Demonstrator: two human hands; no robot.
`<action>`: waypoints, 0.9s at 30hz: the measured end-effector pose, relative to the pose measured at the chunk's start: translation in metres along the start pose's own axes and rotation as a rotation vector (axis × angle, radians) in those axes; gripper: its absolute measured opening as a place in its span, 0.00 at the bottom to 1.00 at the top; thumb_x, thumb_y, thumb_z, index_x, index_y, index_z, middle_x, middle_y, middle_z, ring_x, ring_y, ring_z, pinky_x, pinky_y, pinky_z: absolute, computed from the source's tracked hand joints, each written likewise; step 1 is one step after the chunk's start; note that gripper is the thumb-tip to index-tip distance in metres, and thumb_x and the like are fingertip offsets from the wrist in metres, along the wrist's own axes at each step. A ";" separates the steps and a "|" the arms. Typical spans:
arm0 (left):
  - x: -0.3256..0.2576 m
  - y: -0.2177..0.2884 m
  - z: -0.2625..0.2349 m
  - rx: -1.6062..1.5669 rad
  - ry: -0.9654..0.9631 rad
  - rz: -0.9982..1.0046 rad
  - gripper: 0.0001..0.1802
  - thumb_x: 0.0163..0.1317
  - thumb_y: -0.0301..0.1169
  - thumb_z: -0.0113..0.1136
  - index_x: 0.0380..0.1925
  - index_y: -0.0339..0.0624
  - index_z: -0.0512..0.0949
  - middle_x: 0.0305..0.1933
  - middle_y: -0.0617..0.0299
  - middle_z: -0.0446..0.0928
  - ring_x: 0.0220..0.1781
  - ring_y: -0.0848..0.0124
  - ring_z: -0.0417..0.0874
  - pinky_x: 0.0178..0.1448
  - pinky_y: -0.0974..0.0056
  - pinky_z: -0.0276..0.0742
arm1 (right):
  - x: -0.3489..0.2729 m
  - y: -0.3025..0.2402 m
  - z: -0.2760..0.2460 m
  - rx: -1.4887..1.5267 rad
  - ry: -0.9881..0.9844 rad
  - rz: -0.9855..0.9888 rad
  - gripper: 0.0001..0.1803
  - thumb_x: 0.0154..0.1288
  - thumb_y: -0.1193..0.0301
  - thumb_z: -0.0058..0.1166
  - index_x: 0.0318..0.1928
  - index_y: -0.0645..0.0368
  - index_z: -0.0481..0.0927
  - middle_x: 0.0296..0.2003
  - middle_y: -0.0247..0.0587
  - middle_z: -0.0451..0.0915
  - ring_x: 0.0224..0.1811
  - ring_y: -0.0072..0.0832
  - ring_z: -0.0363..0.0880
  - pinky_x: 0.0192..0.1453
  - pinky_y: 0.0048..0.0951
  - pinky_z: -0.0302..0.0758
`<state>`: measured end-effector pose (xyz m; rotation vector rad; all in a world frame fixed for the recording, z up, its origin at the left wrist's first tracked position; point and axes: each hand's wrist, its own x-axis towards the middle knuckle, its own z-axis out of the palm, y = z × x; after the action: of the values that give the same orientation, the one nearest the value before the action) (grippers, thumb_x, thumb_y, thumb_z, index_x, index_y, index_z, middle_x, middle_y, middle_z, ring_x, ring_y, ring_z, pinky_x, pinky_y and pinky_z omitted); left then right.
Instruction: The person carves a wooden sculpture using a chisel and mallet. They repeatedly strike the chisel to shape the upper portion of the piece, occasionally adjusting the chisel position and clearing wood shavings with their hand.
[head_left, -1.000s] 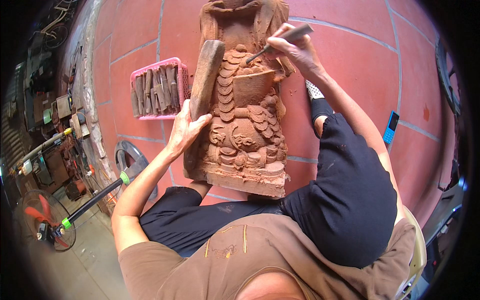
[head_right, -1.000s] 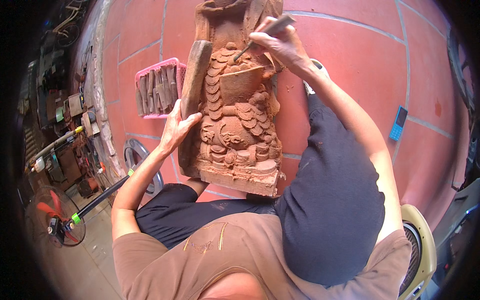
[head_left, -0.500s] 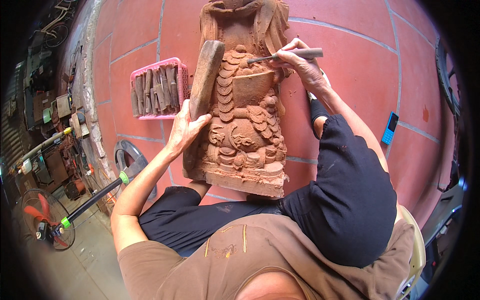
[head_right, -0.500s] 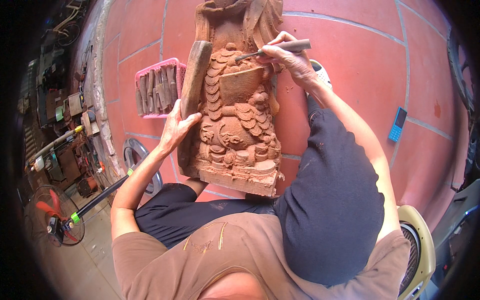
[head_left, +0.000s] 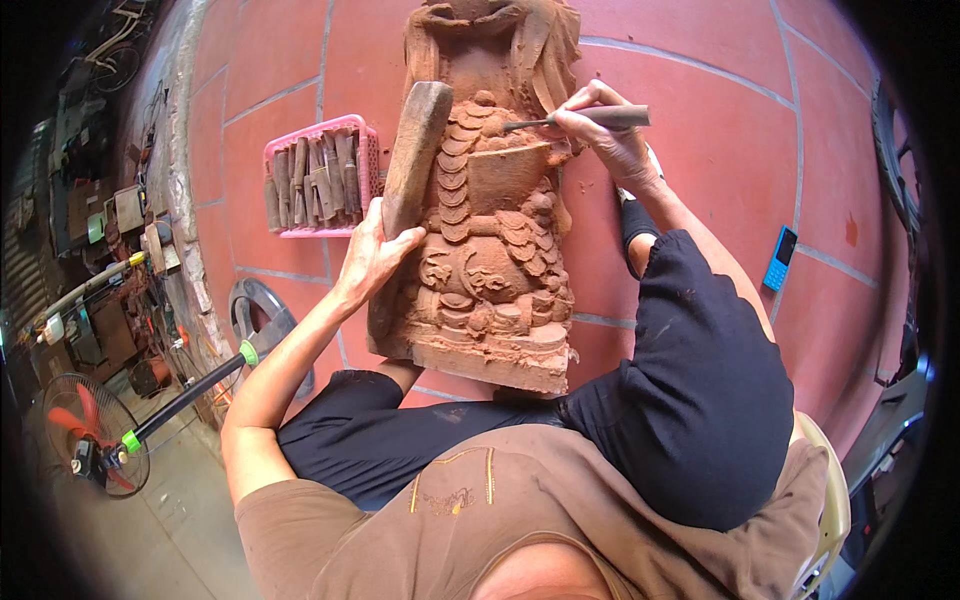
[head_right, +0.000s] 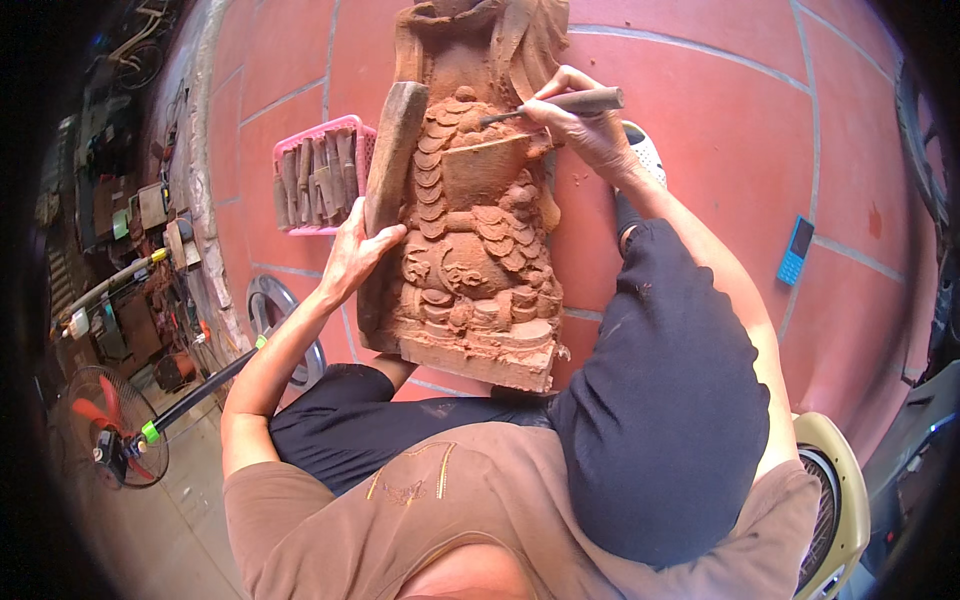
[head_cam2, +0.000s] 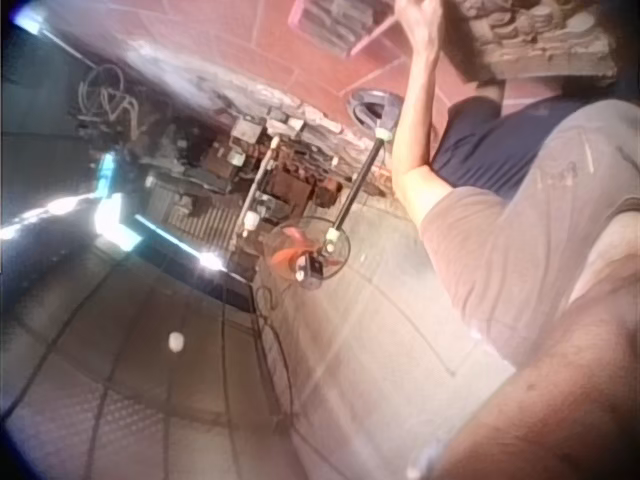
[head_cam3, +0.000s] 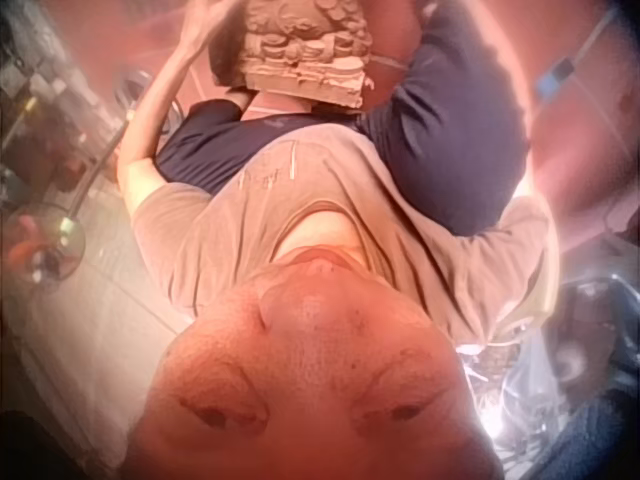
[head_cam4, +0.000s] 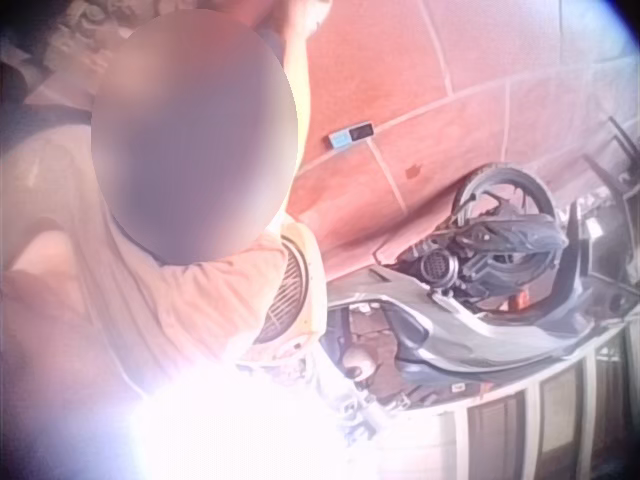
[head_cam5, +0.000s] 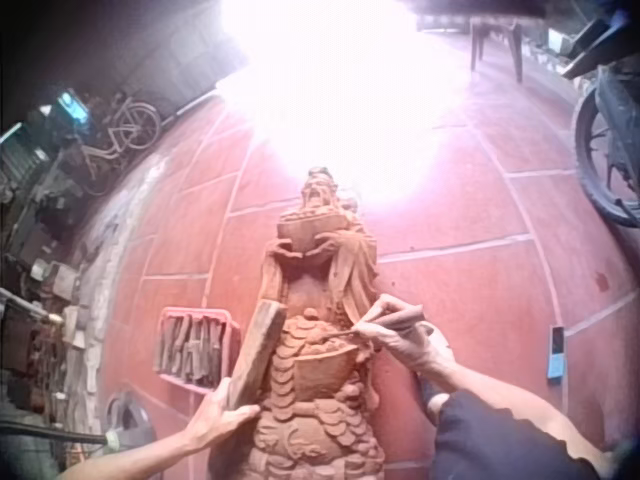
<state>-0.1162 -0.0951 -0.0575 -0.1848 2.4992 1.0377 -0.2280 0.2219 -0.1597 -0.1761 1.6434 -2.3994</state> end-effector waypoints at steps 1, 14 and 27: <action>0.001 0.000 0.000 -0.018 -0.008 0.007 0.27 0.59 0.36 0.65 0.53 0.33 0.68 0.47 0.44 0.79 0.50 0.62 0.80 0.58 0.57 0.73 | -0.001 0.002 -0.008 -0.041 0.011 -0.005 0.08 0.63 0.75 0.63 0.37 0.59 0.75 0.33 0.38 0.84 0.36 0.21 0.85 0.32 0.18 0.79; 0.002 0.011 -0.003 -0.060 -0.059 -0.058 0.29 0.59 0.35 0.63 0.58 0.34 0.67 0.52 0.50 0.79 0.55 0.65 0.78 0.62 0.60 0.70 | -0.002 0.002 -0.007 0.007 0.001 0.027 0.07 0.65 0.74 0.61 0.37 0.59 0.74 0.34 0.38 0.83 0.38 0.25 0.86 0.43 0.23 0.85; 0.001 0.001 -0.003 -0.019 -0.045 -0.042 0.29 0.60 0.35 0.63 0.57 0.34 0.68 0.52 0.50 0.79 0.54 0.65 0.78 0.62 0.60 0.71 | 0.007 0.003 -0.006 0.134 -0.011 0.011 0.07 0.64 0.75 0.62 0.35 0.59 0.75 0.33 0.40 0.82 0.37 0.26 0.86 0.43 0.25 0.86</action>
<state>-0.1186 -0.0960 -0.0556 -0.2166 2.4352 1.0376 -0.2360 0.2241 -0.1644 -0.1565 1.4682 -2.4856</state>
